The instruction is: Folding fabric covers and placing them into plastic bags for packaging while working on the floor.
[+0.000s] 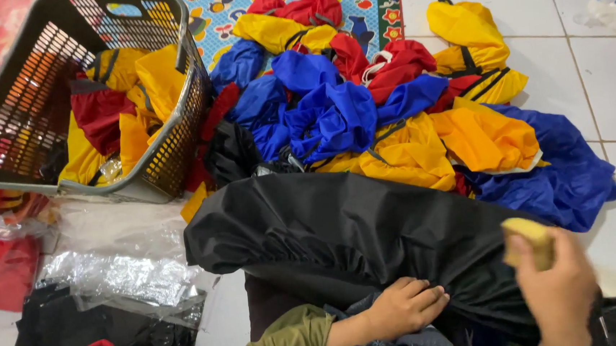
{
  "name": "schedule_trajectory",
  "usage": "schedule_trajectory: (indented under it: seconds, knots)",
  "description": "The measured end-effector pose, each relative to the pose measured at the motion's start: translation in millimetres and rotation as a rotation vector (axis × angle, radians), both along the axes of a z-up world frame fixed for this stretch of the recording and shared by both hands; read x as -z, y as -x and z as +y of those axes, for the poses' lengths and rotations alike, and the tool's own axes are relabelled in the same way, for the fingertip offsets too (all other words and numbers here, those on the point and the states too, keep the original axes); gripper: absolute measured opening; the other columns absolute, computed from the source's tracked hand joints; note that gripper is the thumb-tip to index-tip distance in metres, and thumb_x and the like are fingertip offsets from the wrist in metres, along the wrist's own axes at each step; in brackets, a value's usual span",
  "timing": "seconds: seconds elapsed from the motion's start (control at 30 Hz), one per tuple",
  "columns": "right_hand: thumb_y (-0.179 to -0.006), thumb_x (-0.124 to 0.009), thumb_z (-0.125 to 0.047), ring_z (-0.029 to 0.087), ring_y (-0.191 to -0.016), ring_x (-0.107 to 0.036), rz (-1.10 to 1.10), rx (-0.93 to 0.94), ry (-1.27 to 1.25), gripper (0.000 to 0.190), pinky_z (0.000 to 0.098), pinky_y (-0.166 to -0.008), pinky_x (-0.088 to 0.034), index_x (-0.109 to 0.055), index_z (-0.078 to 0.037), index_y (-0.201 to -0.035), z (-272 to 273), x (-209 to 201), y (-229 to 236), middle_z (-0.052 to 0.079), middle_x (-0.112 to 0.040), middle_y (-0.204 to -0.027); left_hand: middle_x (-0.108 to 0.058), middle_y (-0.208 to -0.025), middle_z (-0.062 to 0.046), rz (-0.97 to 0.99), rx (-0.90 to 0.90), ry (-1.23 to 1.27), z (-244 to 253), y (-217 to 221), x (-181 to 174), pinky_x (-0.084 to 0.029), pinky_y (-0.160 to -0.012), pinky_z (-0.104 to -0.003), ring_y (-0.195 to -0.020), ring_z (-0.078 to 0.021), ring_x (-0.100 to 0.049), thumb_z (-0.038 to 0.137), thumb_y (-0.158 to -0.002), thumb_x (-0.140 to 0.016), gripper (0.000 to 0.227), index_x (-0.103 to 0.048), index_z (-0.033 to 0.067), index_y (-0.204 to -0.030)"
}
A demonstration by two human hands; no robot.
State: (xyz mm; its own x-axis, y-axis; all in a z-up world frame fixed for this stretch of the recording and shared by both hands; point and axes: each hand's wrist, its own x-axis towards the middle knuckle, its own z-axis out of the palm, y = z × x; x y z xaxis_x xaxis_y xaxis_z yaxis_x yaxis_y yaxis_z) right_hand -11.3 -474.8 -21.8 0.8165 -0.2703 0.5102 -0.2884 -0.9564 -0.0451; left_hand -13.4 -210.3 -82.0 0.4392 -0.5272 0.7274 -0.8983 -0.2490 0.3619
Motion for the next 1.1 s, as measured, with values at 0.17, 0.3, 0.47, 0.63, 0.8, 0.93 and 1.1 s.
schedule_trajectory:
  seconds: [0.17,0.3,0.47,0.63,0.8,0.93,1.1]
  knots:
    - [-0.082,-0.076,-0.040,0.017,-0.110,-0.073,0.755,-0.420,-0.579,0.038,0.0347,-0.090,-0.056,-0.073,-0.026,-0.117,71,14,-14,-0.008,-0.078,-0.118,-0.068,-0.102,-0.013,-0.062,0.104,-0.079,-8,8,20,-0.048,-0.064,-0.042,-0.080,-0.0279,-0.055,0.004,-0.110,-0.063,0.009,-0.071,0.0010,-0.112]
    - [-0.090,-0.069,-0.047,0.027,-0.103,-0.071,0.650,-0.110,-0.493,0.039,0.0419,-0.081,-0.052,-0.072,-0.015,-0.112,54,-23,-33,0.003,-0.076,-0.106,-0.065,-0.139,-0.018,-0.053,0.125,-0.095,27,9,11,-0.045,-0.125,-0.058,-0.145,-0.0389,-0.052,0.006,-0.112,-0.063,0.028,-0.064,-0.0024,-0.139]
    - [-0.083,-0.076,-0.042,0.017,-0.097,-0.074,0.641,-0.508,-0.731,0.037,0.0298,-0.086,-0.053,-0.073,-0.020,-0.113,99,-28,-9,-0.002,-0.079,-0.105,-0.074,-0.128,-0.002,-0.047,-0.324,-0.087,72,-2,-14,-0.043,-0.106,-0.055,-0.116,-0.0290,-0.070,0.019,-0.106,-0.070,0.017,-0.075,0.0159,-0.123]
    - [-0.087,-0.068,-0.056,0.028,-0.104,-0.068,0.682,-0.401,-0.375,0.040,0.0450,-0.082,-0.052,-0.070,-0.022,-0.107,68,21,-56,0.003,-0.074,-0.104,-0.072,-0.122,-0.007,0.044,-0.172,-0.118,73,-6,5,-0.049,-0.103,-0.058,-0.119,-0.0343,-0.065,0.006,-0.104,-0.069,0.014,-0.075,0.0085,-0.117]
    - [-0.101,-0.065,-0.049,0.035,-0.095,-0.067,0.384,-0.155,-0.082,0.039,0.0489,-0.067,-0.053,-0.065,-0.010,-0.109,62,-21,-69,0.008,-0.070,-0.099,-0.072,-0.125,-0.007,0.075,-0.162,-0.093,68,-6,12,-0.051,-0.103,-0.056,-0.121,-0.0325,-0.067,0.005,-0.103,-0.074,0.016,-0.074,0.0086,-0.119]
    - [-0.093,-0.068,-0.048,0.022,-0.090,-0.065,0.652,-0.678,-0.321,0.033,0.0396,-0.066,-0.052,-0.063,-0.017,-0.103,123,-7,-49,0.001,-0.065,-0.091,-0.069,-0.110,-0.008,-0.013,-0.204,-0.066,65,-7,2,-0.057,-0.096,-0.051,-0.106,-0.0291,-0.067,0.010,-0.104,-0.071,0.009,-0.075,0.0100,-0.113]
    - [-0.089,-0.065,-0.053,0.026,-0.088,-0.069,0.785,-0.644,-0.237,0.030,0.0469,-0.064,-0.052,-0.067,-0.024,-0.094,97,22,-108,0.000,-0.069,-0.087,-0.072,-0.124,-0.006,0.014,-0.178,-0.106,68,-2,41,-0.058,-0.100,-0.052,-0.120,-0.0293,-0.067,0.012,-0.101,-0.080,0.019,-0.075,0.0102,-0.120]
